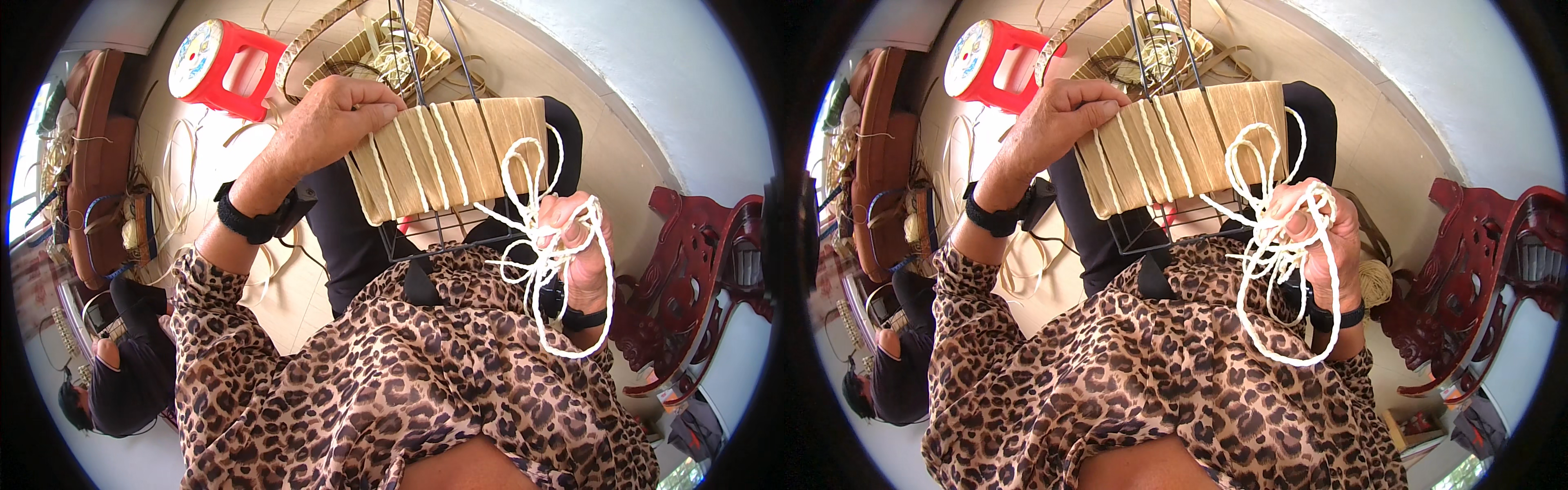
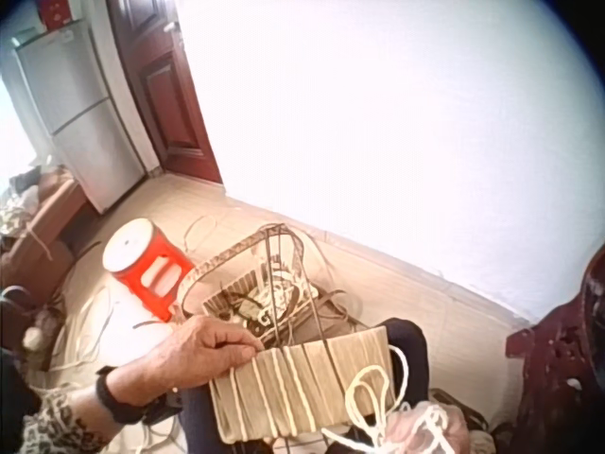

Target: The person weaves a white rope through the wooden slats of a partially constructed basket by hand, pulling the rope through various openings and tying knots.

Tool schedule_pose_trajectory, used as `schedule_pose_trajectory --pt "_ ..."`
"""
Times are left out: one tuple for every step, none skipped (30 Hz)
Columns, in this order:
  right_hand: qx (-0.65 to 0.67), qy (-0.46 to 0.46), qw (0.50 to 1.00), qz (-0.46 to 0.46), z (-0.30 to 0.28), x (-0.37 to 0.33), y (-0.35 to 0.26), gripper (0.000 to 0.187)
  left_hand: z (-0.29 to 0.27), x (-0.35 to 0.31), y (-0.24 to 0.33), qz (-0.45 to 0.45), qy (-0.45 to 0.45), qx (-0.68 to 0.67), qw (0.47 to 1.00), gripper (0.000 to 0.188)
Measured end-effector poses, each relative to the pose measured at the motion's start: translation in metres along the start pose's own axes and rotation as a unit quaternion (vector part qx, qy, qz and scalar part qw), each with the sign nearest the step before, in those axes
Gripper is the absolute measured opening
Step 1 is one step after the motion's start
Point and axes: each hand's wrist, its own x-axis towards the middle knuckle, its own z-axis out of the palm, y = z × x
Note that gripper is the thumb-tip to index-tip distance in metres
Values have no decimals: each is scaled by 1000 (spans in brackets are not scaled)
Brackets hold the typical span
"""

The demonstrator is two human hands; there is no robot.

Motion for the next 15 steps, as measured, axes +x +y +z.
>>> schedule_pose_trajectory --pt "5 -4 1000 -1 0 1 0 26 2 -1 -2 -17 10 -37 999 19" --pt "7 -6 1000 -2 -1 1 0 26 3 -1 -4 -18 11 -37 999 19" --pt "9 -9 1000 -2 -2 1 1 26 3 -1 -6 -33 3 -90 995 20" --pt "12 -9 1000 -6 -3 1 2 26 3 -1 -8 -47 -3 -143 989 22" --pt "12 -11 1000 -8 -2 2 2 26 2 -1 -10 -47 -1 -143 989 22" --pt "14 -13 1000 -9 -2 2 3 26 2 0 -12 -63 -9 -209 976 23" --pt "10 -9 1000 -6 -2 3 1 26 2 1 -14 -77 -16 -276 958 25" --pt "12 -8 1000 -5 -1 3 2 26 3 1 -15 -76 -11 -280 957 25" --pt "16 -6 1000 -5 0 2 3 26 4 1 -17 -101 -21 -347 932 28" --pt "19 -8 1000 -3 0 3 4 26 5 -1 -18 -124 -25 -416 901 31" --pt "16 -6 1000 -7 2 3 4 27 5 -2 -19 -120 -13 -422 899 31" --pt "14 -4 1000 -10 4 4 6 27 4 -4 -19 -129 -23 -421 897 33" --pt "6 6 1000 -15 5 2 4 28 3 -1 -17 -133 -42 -421 896 35" --pt "-1 6 1000 -12 3 1 2 29 4 1 -11 -114 -44 -383 916 42" --pt "-8 7 1000 -10 2 0 -1 30 4 0 -10 -106 -40 -389 914 42"
